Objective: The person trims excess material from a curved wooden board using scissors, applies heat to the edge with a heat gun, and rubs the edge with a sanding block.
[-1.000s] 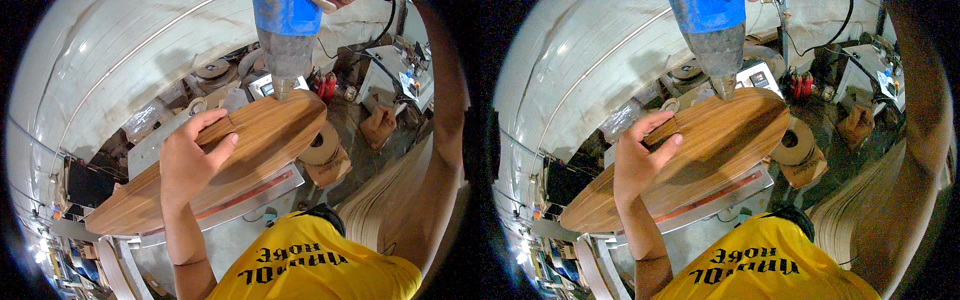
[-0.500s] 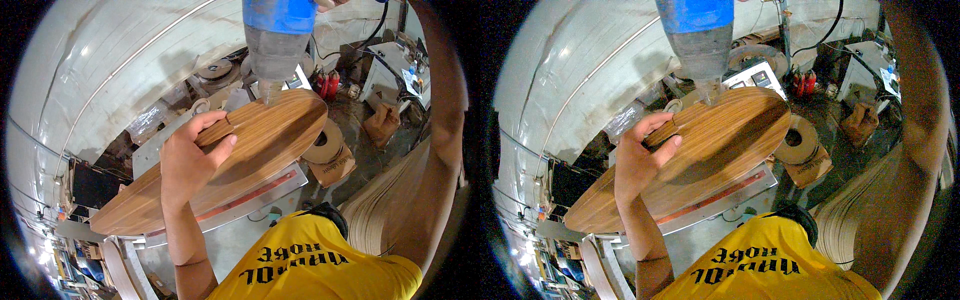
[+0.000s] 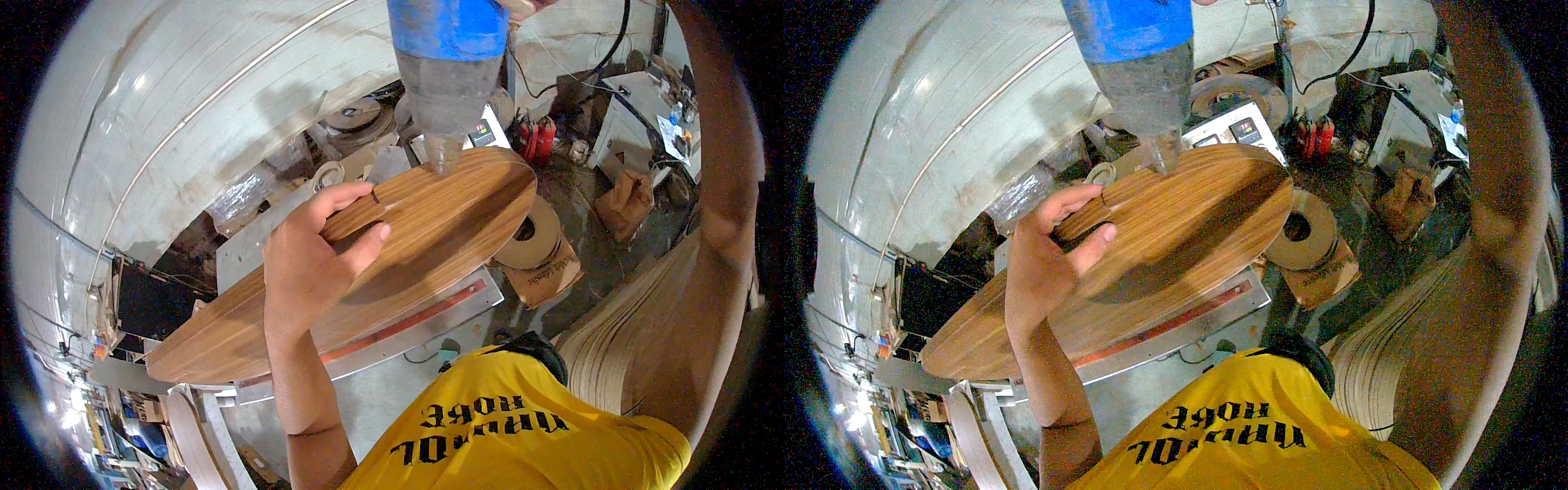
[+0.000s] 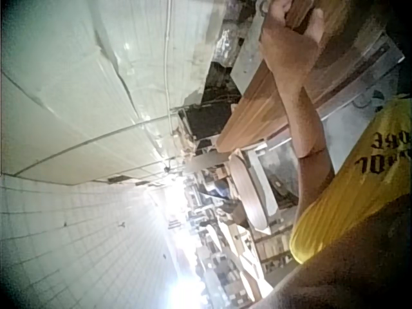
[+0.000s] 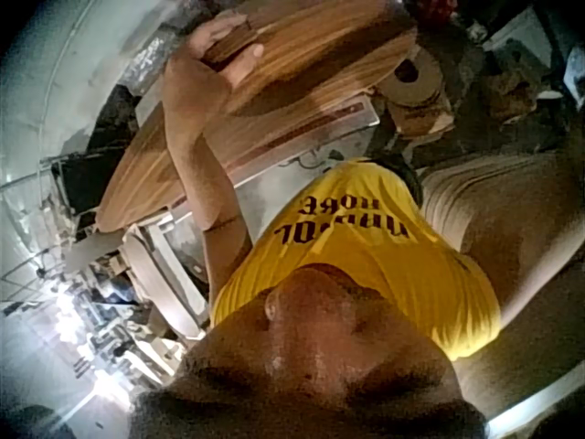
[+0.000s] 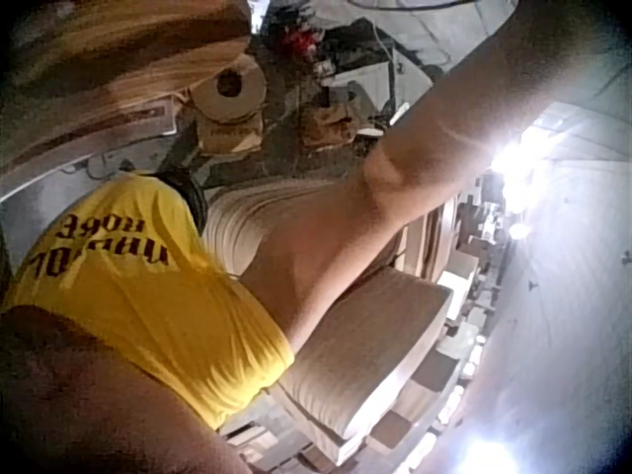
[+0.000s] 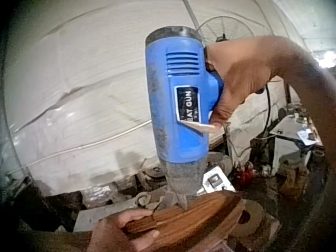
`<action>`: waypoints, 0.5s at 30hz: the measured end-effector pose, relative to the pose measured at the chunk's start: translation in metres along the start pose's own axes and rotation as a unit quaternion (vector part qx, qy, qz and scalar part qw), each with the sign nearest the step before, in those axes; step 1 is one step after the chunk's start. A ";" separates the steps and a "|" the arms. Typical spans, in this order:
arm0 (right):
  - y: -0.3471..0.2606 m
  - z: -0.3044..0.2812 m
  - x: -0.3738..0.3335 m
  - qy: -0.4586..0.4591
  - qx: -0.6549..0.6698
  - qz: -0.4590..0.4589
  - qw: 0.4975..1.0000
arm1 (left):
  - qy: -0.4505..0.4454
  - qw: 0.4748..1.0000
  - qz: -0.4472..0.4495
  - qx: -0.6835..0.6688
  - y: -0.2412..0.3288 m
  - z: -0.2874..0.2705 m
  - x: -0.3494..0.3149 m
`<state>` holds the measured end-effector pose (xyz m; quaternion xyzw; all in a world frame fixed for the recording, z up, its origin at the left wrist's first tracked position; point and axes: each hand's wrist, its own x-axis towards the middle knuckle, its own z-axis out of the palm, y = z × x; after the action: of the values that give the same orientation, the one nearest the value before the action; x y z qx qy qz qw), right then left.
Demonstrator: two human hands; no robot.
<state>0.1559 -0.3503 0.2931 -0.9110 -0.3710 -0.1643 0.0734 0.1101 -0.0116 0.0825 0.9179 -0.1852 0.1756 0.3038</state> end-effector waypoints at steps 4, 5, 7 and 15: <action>0.011 -0.003 0.009 -0.043 0.039 -0.012 0.998 | 0.000 1.000 -0.005 -0.006 0.000 0.001 0.001; 0.012 -0.001 0.011 -0.034 0.052 -0.031 0.998 | 0.001 1.000 -0.004 -0.005 0.000 0.000 0.000; 0.005 0.001 0.013 -0.017 0.014 -0.013 1.000 | 0.002 1.000 -0.006 -0.014 0.000 0.001 0.000; -0.047 -0.015 0.013 -0.047 0.092 -0.001 0.995 | 0.000 1.000 -0.005 -0.016 -0.002 0.001 -0.002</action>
<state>0.1280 -0.3125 0.3126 -0.9068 -0.3884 -0.0862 0.1391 0.1096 -0.0100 0.0798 0.9138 -0.1835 0.1716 0.3192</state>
